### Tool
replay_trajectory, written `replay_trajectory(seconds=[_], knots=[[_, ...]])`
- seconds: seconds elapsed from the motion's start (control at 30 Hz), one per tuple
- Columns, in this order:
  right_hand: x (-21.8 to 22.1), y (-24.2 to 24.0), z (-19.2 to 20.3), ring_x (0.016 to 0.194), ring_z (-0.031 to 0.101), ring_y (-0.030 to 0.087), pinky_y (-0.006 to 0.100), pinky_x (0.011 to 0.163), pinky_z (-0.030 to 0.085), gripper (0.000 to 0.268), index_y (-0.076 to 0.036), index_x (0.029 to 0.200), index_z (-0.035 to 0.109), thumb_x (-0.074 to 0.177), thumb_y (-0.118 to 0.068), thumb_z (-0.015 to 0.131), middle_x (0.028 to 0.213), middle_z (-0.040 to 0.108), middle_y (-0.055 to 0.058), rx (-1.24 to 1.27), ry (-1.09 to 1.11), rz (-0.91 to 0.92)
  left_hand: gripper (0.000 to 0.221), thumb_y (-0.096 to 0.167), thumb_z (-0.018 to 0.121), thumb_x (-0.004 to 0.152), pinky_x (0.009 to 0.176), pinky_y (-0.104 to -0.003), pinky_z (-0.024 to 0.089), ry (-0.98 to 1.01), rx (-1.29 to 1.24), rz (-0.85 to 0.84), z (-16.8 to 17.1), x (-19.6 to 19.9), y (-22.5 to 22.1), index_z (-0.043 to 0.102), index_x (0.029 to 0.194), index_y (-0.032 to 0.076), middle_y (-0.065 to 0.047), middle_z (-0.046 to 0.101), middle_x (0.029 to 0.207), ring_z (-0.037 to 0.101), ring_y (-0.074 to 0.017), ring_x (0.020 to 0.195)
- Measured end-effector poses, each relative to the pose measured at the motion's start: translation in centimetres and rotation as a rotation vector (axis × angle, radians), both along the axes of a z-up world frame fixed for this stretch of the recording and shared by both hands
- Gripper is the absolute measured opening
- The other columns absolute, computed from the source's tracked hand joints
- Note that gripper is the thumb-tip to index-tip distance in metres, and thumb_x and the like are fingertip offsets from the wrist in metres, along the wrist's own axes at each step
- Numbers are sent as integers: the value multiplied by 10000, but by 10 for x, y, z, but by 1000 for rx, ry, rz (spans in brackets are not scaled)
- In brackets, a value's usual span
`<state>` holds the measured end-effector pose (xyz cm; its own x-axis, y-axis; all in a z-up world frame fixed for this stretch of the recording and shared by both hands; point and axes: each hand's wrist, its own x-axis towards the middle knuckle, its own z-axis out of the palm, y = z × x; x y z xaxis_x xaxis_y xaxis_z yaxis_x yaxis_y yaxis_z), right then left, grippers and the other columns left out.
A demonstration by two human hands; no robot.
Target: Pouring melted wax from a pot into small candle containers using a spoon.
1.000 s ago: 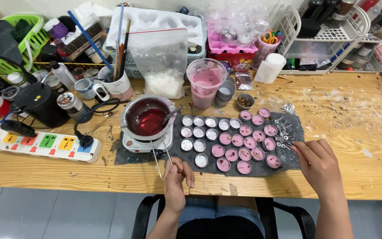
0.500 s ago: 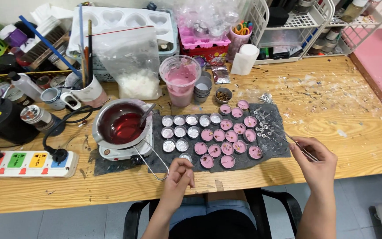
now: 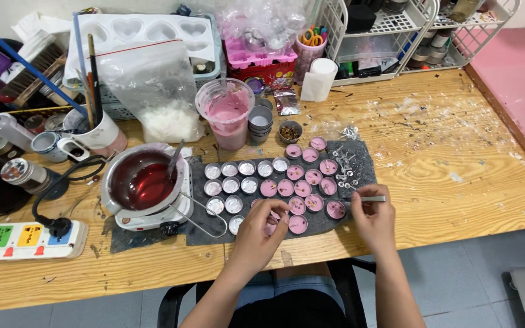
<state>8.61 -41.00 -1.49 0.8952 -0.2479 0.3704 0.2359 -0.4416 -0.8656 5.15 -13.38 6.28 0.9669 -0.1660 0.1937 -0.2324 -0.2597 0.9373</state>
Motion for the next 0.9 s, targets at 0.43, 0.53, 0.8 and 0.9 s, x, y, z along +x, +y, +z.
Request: replay_trajectory(seconds=[0.43,0.53,0.8,0.9], knots=[[4,-3,-17,766,569,21,189,621,465,200,-40,1111,514,987,-46,671,914,598,-2,155,-57,5,250,197,702,890,868,-425,448,-409,528,-54,-29,43,-48,700,1127,117,-50,626,1033,585,-259,1079],[4,-2,-11,744,570,27,192,619,464,195,-35,1112,526,985,-51,674,889,603,6,112,-33,-20,238,183,711,851,869,-428,449,-455,652,-60,-38,54,-61,722,1077,109,-57,639,1038,585,-256,1035],[6,6,-12,765,593,38,199,632,489,175,-31,1106,547,981,-47,668,907,618,27,86,-31,-9,197,168,699,818,788,-447,446,-433,985,-161,-44,75,-79,710,996,84,-71,683,1029,621,-255,1020],[5,5,-12,747,590,35,199,616,487,197,-31,1114,539,971,-44,674,902,611,27,100,-38,-26,229,114,685,773,797,-429,450,-470,1009,-160,-45,79,-76,708,1000,102,-54,694,1022,644,-236,1005]])
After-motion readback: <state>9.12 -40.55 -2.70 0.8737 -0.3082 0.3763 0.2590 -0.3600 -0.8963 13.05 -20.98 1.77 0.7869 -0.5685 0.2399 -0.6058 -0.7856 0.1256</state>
